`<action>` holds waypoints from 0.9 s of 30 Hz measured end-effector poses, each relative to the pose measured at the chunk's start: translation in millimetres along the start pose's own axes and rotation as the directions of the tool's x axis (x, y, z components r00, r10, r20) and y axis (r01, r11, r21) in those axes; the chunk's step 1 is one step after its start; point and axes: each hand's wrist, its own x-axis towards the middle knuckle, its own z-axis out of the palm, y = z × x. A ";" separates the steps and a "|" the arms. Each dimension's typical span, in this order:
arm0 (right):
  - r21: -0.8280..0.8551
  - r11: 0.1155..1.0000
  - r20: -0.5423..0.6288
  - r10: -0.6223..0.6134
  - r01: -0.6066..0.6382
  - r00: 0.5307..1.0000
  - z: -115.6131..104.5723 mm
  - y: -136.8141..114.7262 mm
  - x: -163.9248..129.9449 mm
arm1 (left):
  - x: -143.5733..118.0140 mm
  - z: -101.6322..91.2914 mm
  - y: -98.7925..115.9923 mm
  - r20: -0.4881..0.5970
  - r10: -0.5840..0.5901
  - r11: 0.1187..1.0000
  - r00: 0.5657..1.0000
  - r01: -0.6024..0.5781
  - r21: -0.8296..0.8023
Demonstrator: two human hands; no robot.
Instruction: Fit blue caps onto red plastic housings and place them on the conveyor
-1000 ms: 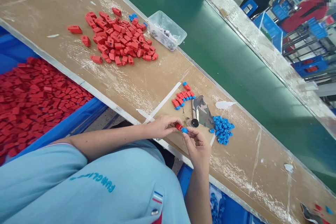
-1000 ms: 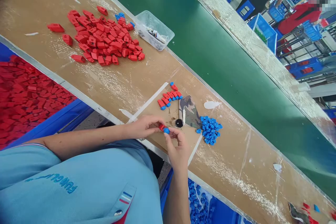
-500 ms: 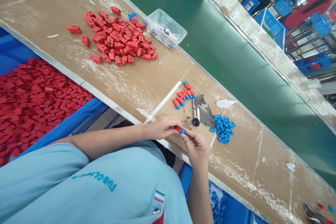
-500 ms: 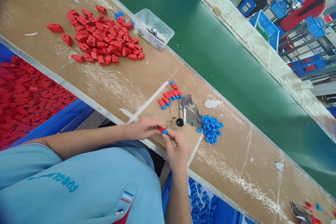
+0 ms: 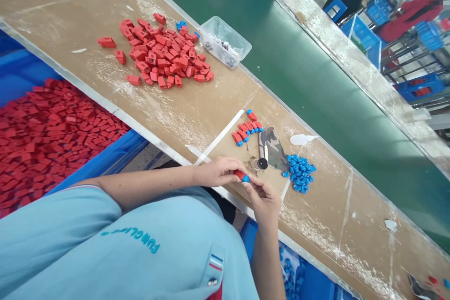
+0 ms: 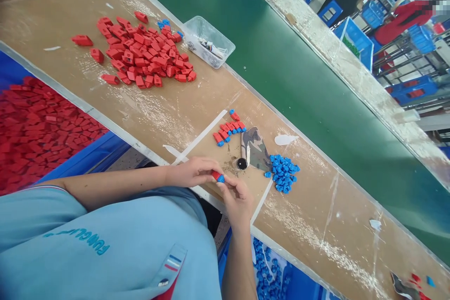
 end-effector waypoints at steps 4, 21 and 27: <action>-0.127 0.981 -0.064 -0.157 0.147 0.986 1.8 -8.7 -3.3 | -2.0 -0.8 6.0 0.121 -0.033 0.998 0.992 0.028 0.047; -0.266 0.847 0.183 -0.425 0.460 0.887 30.2 -37.3 -10.5 | -18.5 20.4 4.6 0.303 0.124 0.992 0.945 -0.112 -0.056; -0.049 0.916 0.048 -0.395 0.397 0.917 -0.3 -24.7 -8.8 | -3.9 6.2 19.8 0.424 -0.080 0.992 0.902 0.029 0.125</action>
